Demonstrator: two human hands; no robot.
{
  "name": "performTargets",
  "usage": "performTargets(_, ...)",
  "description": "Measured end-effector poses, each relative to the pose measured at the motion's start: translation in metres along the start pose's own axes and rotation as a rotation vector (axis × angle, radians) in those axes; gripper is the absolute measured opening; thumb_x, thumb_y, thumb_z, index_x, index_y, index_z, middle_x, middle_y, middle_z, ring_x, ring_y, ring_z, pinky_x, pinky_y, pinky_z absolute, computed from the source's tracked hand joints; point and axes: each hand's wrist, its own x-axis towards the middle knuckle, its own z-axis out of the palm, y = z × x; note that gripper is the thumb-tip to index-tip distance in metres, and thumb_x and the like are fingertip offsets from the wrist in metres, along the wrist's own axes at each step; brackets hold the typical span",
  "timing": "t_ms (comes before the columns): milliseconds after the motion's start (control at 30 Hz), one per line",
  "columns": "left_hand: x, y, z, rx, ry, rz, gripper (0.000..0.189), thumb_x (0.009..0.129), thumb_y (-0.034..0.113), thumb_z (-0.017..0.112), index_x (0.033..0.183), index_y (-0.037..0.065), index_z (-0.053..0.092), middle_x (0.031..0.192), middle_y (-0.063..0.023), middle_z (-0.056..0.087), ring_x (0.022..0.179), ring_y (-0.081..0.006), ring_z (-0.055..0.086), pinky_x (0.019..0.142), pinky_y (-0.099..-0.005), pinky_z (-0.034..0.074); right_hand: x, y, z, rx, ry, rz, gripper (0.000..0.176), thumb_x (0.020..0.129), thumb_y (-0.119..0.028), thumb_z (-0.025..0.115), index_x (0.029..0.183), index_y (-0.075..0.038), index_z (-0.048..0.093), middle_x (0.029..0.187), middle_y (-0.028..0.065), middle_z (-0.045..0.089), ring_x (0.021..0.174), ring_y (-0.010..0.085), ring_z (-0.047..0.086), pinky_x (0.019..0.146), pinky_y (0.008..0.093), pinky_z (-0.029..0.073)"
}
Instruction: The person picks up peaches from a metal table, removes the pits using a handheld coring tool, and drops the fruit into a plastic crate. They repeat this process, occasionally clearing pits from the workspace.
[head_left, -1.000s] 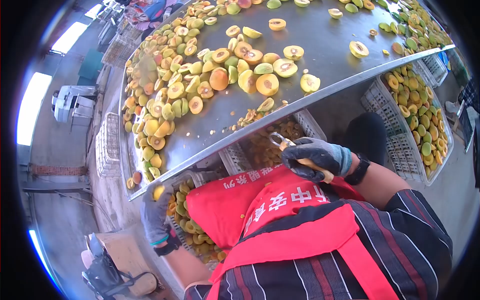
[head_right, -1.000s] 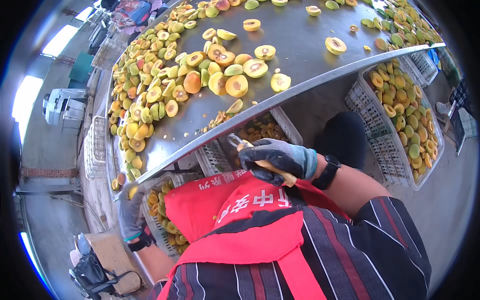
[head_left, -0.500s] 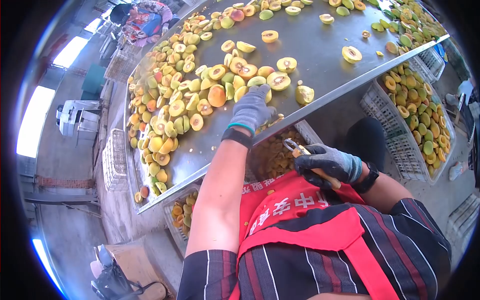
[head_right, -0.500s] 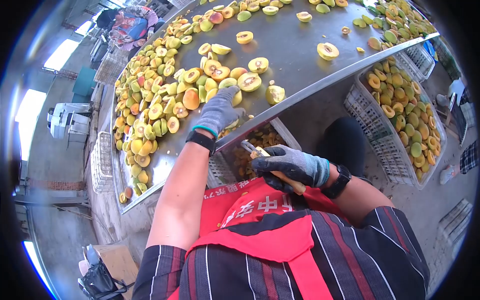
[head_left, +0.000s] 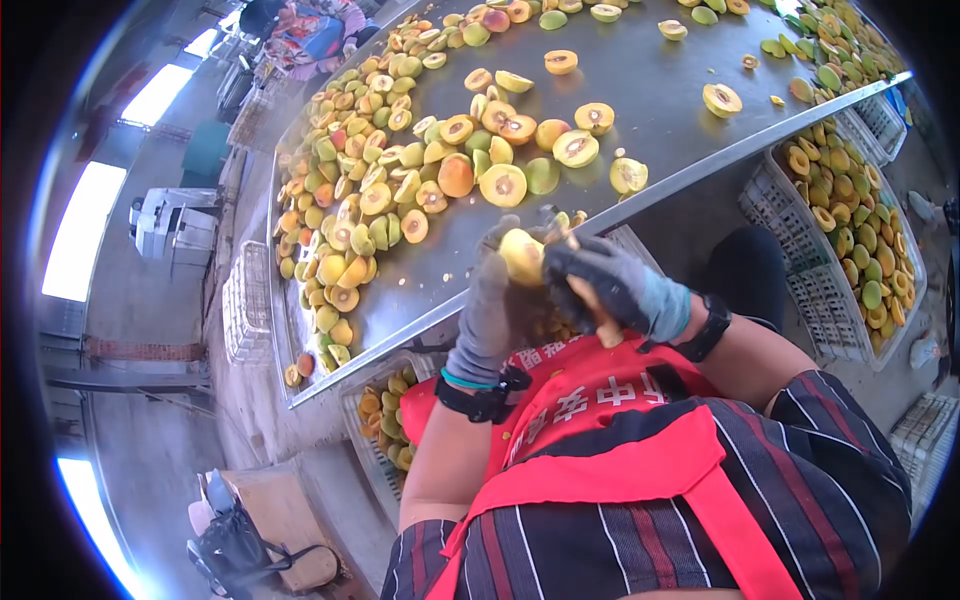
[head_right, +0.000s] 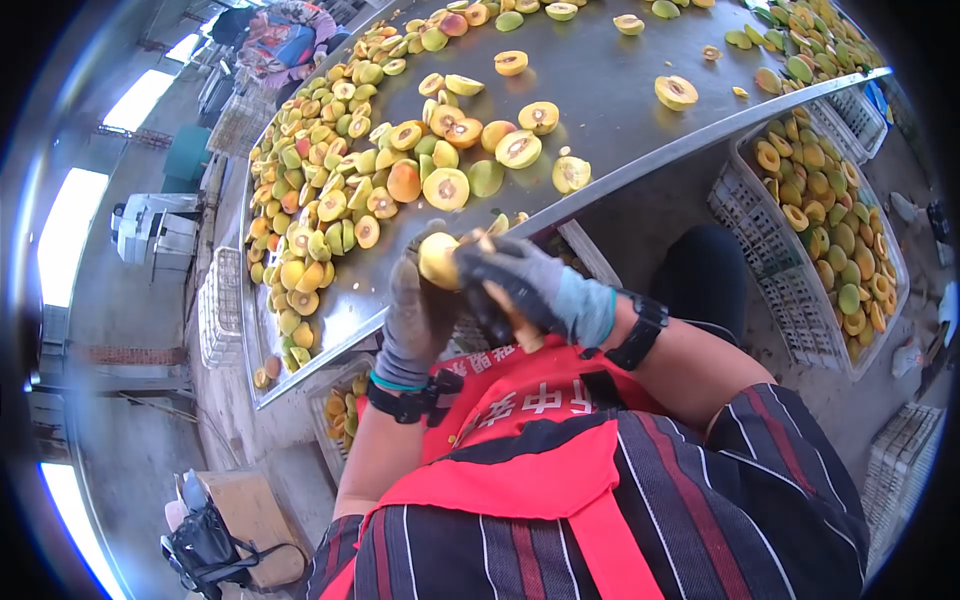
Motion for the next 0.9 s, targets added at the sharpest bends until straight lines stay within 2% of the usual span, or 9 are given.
performTargets(67,-0.006,-0.012,-0.011,-0.068,0.053,0.012,0.053,0.087,0.046,0.051,0.121,0.007,0.043,0.114,-0.0117,0.053,0.098,-0.0236,0.056,0.074,-0.0347,0.052,0.002,0.005,0.019,0.064,-0.026,0.175,0.028,0.091,-0.029,0.049,0.095,-0.002,0.051,0.067,0.0059,0.055,0.051,0.0131,0.053,0.042,0.0239,0.042)
performTargets(167,-0.019,-0.005,-0.013,-0.171,0.123,0.014,0.051,0.087,0.048,0.050,0.122,0.010,0.045,0.115,-0.0136,0.053,0.101,-0.0253,0.055,0.082,-0.0377,0.049,-0.004,-0.002,0.030,-0.087,0.008,0.245,0.034,0.088,-0.035,0.055,0.102,-0.004,0.053,0.078,0.0049,0.059,0.060,0.0140,0.057,0.047,0.0279,0.046)
performTargets(367,-0.029,0.007,0.001,-0.042,0.132,0.294,0.051,0.088,0.044,0.051,0.120,0.006,0.045,0.109,-0.0162,0.056,0.102,-0.0247,0.054,0.087,-0.0343,0.045,-0.004,0.001,0.039,-0.635,0.057,0.092,0.033,0.087,-0.027,0.058,0.110,-0.003,0.052,0.086,0.0117,0.062,0.071,0.0131,0.059,0.064,0.0275,0.047)
performTargets(500,-0.028,0.004,-0.002,0.094,0.166,0.375,0.052,0.089,0.044,0.048,0.120,0.004,0.044,0.108,-0.0157,0.056,0.100,-0.0233,0.054,0.089,-0.0339,0.043,-0.005,-0.001,0.046,-0.569,0.045,0.078,0.031,0.087,-0.025,0.057,0.109,-0.004,0.052,0.081,0.0118,0.061,0.067,0.0123,0.057,0.060,0.0274,0.046)
performTargets(600,-0.030,0.002,-0.003,0.189,0.212,0.363,0.052,0.090,0.043,0.045,0.121,0.002,0.043,0.107,-0.0148,0.056,0.098,-0.0216,0.055,0.089,-0.0341,0.043,-0.004,0.001,0.050,-0.473,0.057,0.186,0.028,0.088,-0.023,0.055,0.107,-0.003,0.052,0.076,0.0085,0.060,0.062,0.0126,0.057,0.055,0.0272,0.045)
performTargets(700,-0.030,-0.004,-0.004,0.337,0.292,0.466,0.040,0.091,0.032,0.048,0.114,0.000,0.049,0.109,-0.0125,0.054,0.100,-0.0191,0.053,0.089,-0.0346,0.042,-0.006,-0.007,0.059,-0.329,0.072,0.226,0.026,0.088,-0.022,0.055,0.104,-0.003,0.053,0.071,0.0058,0.058,0.056,0.0127,0.056,0.051,0.0275,0.044)
performTargets(767,-0.029,-0.003,0.000,0.501,0.337,0.603,0.034,0.091,0.027,0.048,0.110,-0.002,0.052,0.105,-0.0119,0.057,0.099,-0.0179,0.053,0.089,-0.0338,0.041,-0.004,-0.014,0.063,-0.252,0.017,0.483,0.026,0.088,-0.024,0.056,0.100,-0.002,0.053,0.069,0.0043,0.057,0.057,0.0123,0.056,0.052,0.0273,0.045)
performTargets(833,-0.028,0.001,-0.001,0.477,0.306,0.562,0.033,0.090,0.026,0.048,0.108,-0.002,0.053,0.101,-0.0115,0.058,0.097,-0.0178,0.053,0.089,-0.0339,0.041,-0.002,0.020,0.051,-0.256,-0.010,0.383,0.027,0.086,-0.027,0.056,0.095,-0.001,0.052,0.066,0.0064,0.057,0.054,0.0137,0.056,0.048,0.0285,0.045)
performTargets(900,-0.030,0.004,-0.004,0.449,0.281,0.524,0.032,0.090,0.025,0.049,0.107,-0.002,0.054,0.098,-0.0112,0.060,0.096,-0.0177,0.054,0.089,-0.0340,0.041,0.005,0.053,0.039,-0.967,0.051,-0.447,0.026,0.085,-0.028,0.055,0.089,-0.003,0.052,0.065,0.0089,0.057,0.045,0.0138,0.054,0.039,0.0279,0.042)
